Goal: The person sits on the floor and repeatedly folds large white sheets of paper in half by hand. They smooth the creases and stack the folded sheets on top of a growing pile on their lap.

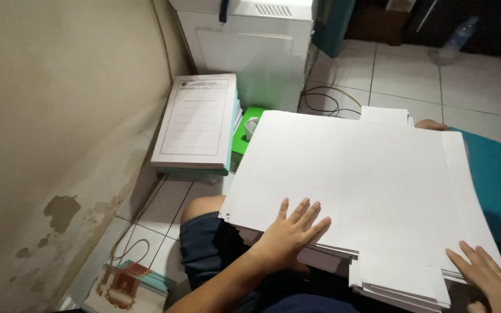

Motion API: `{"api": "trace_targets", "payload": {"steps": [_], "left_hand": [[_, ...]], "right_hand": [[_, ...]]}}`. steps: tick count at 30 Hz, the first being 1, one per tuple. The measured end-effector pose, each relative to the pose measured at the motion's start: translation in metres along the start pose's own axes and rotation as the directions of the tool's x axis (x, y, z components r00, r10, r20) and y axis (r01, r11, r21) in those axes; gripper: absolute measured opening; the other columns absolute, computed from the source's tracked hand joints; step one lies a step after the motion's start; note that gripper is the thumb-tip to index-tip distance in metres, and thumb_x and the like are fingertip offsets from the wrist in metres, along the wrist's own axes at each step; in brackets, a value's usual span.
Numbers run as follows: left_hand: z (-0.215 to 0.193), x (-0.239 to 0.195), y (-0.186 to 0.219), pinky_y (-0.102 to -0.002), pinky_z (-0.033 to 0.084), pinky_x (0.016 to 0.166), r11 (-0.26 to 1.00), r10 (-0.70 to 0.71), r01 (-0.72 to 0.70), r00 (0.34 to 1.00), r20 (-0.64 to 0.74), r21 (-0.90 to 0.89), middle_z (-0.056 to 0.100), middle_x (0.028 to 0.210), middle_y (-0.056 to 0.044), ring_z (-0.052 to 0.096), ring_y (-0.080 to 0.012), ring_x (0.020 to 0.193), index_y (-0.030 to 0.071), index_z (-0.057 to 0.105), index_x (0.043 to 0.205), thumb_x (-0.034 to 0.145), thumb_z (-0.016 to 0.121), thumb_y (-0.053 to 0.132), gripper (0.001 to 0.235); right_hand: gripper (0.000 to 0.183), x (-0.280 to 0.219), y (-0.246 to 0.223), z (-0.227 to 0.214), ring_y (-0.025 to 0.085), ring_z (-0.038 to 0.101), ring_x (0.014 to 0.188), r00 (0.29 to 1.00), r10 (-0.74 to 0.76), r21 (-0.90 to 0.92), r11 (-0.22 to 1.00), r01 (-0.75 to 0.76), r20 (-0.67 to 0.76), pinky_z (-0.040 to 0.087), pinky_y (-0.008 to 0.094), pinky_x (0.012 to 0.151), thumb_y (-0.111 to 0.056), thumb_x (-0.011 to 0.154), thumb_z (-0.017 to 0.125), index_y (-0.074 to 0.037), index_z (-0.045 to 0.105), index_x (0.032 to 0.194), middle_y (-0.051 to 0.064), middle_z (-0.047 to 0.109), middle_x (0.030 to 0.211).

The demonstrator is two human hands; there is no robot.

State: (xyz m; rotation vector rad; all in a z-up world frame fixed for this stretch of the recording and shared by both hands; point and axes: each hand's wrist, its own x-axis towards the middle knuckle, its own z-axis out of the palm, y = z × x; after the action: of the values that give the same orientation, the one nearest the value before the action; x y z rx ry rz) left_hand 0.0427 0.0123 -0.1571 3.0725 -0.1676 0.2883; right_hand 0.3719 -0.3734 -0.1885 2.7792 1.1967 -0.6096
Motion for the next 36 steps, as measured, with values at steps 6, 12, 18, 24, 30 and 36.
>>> {"api": "trace_targets", "payload": {"steps": [6, 12, 18, 24, 30, 36], "left_hand": [[-0.004, -0.004, 0.028, -0.076, 0.031, 0.106, 0.998, -0.047, 0.051, 0.995, -0.087, 0.037, 0.035, 0.162, -0.024, 0.035, -0.0468, 0.148, 0.016, 0.033, 0.158, 0.047, 0.100, 0.055, 0.135], [0.031, -0.006, 0.046, -0.076, 0.005, 0.118, 0.989, -0.143, 0.150, 0.935, -0.323, -0.005, 0.020, 0.169, -0.026, 0.016, -0.0454, 0.158, 0.012, 0.041, 0.157, 0.067, 0.061, -0.004, 0.094], [0.035, -0.001, 0.042, -0.051, 0.043, 0.101, 0.963, -0.059, 0.202, 0.799, -0.599, 0.176, 0.066, 0.139, -0.010, 0.065, -0.0279, 0.126, 0.015, 0.060, 0.137, 0.087, 0.059, 0.008, 0.050], [0.040, 0.006, 0.040, -0.048, 0.042, 0.104, 0.940, 0.001, 0.226, 0.747, -0.665, 0.255, 0.070, 0.133, -0.007, 0.068, -0.0247, 0.123, 0.016, 0.066, 0.130, 0.105, 0.061, 0.019, 0.026], [0.044, 0.014, 0.037, -0.049, 0.042, 0.103, 0.939, -0.004, 0.224, 0.765, -0.644, 0.260, 0.071, 0.133, -0.009, 0.069, -0.0260, 0.122, 0.013, 0.065, 0.130, 0.105, 0.053, 0.014, 0.028], [0.045, 0.019, 0.035, -0.048, 0.042, 0.102, 0.935, 0.003, 0.232, 0.754, -0.657, 0.269, 0.072, 0.130, -0.009, 0.069, -0.0258, 0.120, 0.013, 0.067, 0.127, 0.105, 0.048, 0.015, 0.029]], "right_hand": [[0.059, -0.017, 0.006, 0.015, 0.034, 0.019, 0.162, 0.774, 0.248, 0.556, 0.816, 0.156, -0.582, 0.015, 0.059, 0.126, 0.001, 0.095, 0.045, 0.005, 0.045, 0.153, 0.023, 0.027, 0.174], [0.058, -0.019, -0.075, 0.029, 0.015, 0.055, 0.136, 0.825, 0.555, 0.912, -0.278, 0.303, -0.106, 0.043, 0.033, 0.117, -0.057, 0.107, 0.040, -0.023, 0.048, 0.153, -0.002, 0.056, 0.151], [0.052, -0.045, -0.105, -0.036, 0.028, 0.058, 0.121, 0.725, 0.688, 0.990, 0.107, -0.091, -0.008, 0.046, 0.039, 0.100, -0.023, 0.102, 0.068, -0.004, 0.053, 0.149, 0.016, 0.061, 0.137], [0.054, -0.053, -0.125, -0.096, 0.033, 0.048, 0.134, 0.763, 0.578, 0.938, -0.010, -0.346, 0.288, 0.036, 0.044, 0.116, -0.014, 0.107, 0.053, -0.008, 0.037, 0.158, 0.017, 0.051, 0.151], [0.060, -0.039, -0.113, -0.097, 0.033, 0.047, 0.130, 0.847, 0.463, 0.958, -0.017, -0.286, 0.262, 0.038, 0.047, 0.109, -0.008, 0.104, 0.046, -0.015, 0.034, 0.163, 0.017, 0.050, 0.152], [0.063, -0.031, -0.108, -0.088, 0.027, 0.044, 0.134, 0.879, 0.471, 0.969, 0.176, -0.171, 0.069, 0.035, 0.038, 0.106, -0.010, 0.100, 0.051, -0.012, 0.037, 0.161, 0.008, 0.047, 0.156]]}}
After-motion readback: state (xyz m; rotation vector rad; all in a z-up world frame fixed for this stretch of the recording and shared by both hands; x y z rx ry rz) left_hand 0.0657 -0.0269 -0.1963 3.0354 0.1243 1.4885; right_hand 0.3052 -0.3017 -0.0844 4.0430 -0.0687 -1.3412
